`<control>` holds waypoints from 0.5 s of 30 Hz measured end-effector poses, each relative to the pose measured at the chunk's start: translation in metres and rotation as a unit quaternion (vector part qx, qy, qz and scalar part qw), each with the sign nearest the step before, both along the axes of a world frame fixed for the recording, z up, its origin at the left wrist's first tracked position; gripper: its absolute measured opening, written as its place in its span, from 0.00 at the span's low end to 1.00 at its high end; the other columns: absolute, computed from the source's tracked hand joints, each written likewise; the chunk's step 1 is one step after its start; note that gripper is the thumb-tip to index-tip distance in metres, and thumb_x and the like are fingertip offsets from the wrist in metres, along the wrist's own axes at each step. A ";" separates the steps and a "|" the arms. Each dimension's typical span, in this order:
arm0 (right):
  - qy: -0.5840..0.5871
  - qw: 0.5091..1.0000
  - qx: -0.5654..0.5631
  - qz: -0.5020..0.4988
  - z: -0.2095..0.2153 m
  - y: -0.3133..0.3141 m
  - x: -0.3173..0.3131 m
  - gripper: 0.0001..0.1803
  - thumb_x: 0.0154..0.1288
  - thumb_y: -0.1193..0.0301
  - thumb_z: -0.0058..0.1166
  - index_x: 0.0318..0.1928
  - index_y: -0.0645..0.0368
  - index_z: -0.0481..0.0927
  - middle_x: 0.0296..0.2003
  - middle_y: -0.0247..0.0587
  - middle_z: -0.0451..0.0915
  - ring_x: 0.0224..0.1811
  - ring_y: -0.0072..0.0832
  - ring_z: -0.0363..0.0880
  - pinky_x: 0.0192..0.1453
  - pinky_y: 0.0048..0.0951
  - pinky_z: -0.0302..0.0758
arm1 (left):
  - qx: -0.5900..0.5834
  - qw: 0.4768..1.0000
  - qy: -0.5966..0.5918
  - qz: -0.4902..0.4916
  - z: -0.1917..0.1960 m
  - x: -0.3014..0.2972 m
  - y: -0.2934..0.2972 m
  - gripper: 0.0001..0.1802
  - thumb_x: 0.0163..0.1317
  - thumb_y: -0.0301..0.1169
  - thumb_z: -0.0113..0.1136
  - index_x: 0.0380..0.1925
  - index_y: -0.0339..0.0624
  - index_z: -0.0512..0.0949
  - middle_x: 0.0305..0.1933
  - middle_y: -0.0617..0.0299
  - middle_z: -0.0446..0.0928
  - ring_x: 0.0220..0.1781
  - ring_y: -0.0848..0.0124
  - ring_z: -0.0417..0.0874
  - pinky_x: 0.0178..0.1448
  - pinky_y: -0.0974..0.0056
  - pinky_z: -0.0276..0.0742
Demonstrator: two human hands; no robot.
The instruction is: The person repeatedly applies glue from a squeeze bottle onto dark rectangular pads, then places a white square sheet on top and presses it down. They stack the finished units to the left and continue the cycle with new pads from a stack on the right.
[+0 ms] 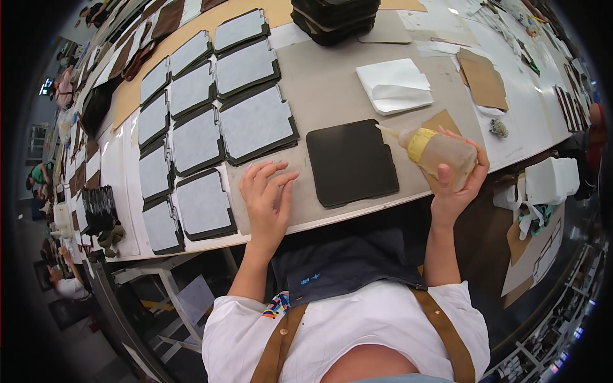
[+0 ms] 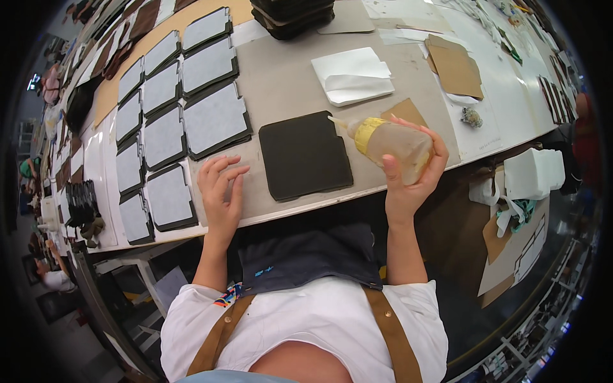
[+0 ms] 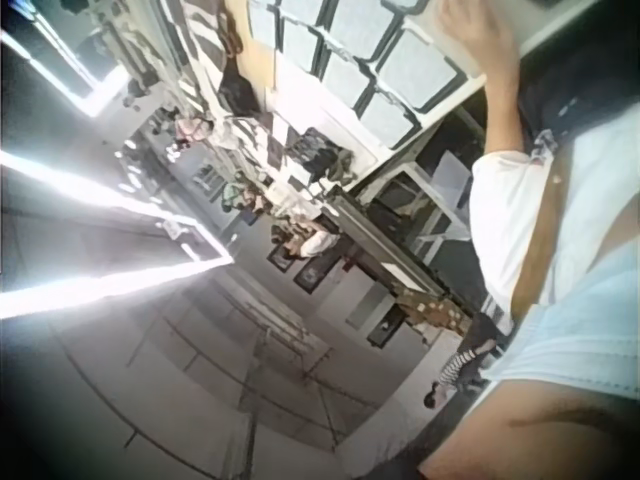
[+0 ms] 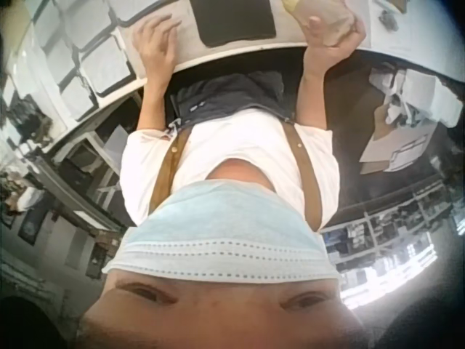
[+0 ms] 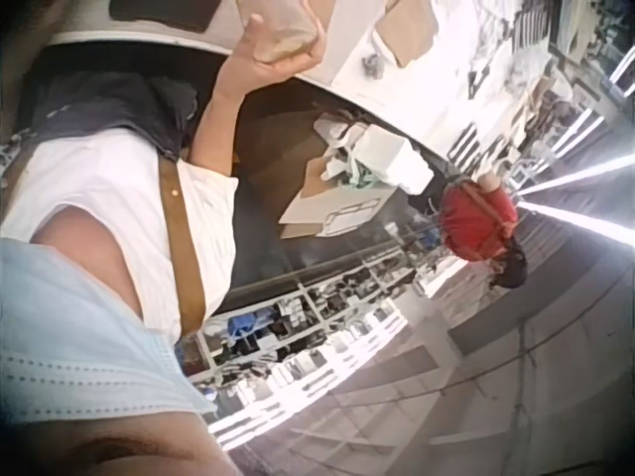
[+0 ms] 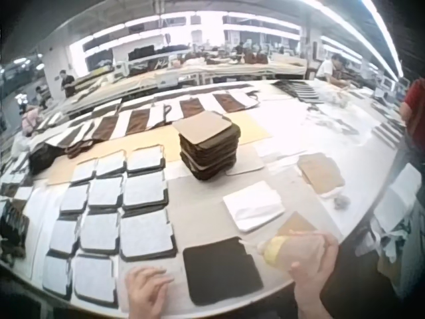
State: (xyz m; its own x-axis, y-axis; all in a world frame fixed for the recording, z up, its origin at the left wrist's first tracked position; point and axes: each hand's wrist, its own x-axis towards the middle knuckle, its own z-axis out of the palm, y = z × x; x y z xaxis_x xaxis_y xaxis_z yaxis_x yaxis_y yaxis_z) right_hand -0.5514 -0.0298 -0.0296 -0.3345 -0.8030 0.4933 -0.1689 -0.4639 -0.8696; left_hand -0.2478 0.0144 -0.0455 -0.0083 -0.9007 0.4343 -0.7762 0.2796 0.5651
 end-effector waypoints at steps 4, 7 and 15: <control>0.005 1.000 -0.003 -0.002 0.000 -0.001 0.001 0.38 0.64 0.59 0.72 0.64 0.60 0.64 0.56 0.53 0.79 0.63 0.43 0.80 0.70 0.42 0.73 | 0.015 1.000 0.006 0.000 -0.001 0.002 0.001 0.09 0.63 0.21 0.62 0.41 0.43 0.86 0.55 0.60 0.82 0.66 0.56 0.73 0.73 0.52 0.62; 0.013 1.000 -0.002 -0.004 0.000 -0.002 0.001 0.38 0.64 0.59 0.72 0.65 0.60 0.64 0.56 0.53 0.79 0.63 0.44 0.80 0.70 0.42 0.73 | 0.005 1.000 0.012 -0.001 -0.001 0.001 -0.001 0.09 0.62 0.23 0.65 0.41 0.45 0.86 0.54 0.62 0.82 0.64 0.57 0.74 0.71 0.51 0.61; 0.011 1.000 -0.001 -0.010 0.000 -0.002 0.003 0.37 0.66 0.59 0.71 0.65 0.61 0.64 0.56 0.54 0.78 0.63 0.44 0.80 0.71 0.44 0.74 | 0.007 1.000 0.014 0.001 -0.003 0.002 -0.001 0.09 0.61 0.22 0.65 0.41 0.45 0.86 0.54 0.62 0.82 0.64 0.56 0.74 0.70 0.51 0.62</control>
State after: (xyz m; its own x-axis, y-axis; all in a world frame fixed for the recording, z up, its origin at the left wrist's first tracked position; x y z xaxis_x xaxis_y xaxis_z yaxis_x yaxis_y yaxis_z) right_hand -0.5480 -0.0317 -0.0292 -0.3390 -0.7951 0.5028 -0.1977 -0.4623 -0.8644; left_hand -0.2463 0.0133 -0.0483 0.0058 -0.9065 0.4221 -0.7604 0.2701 0.5906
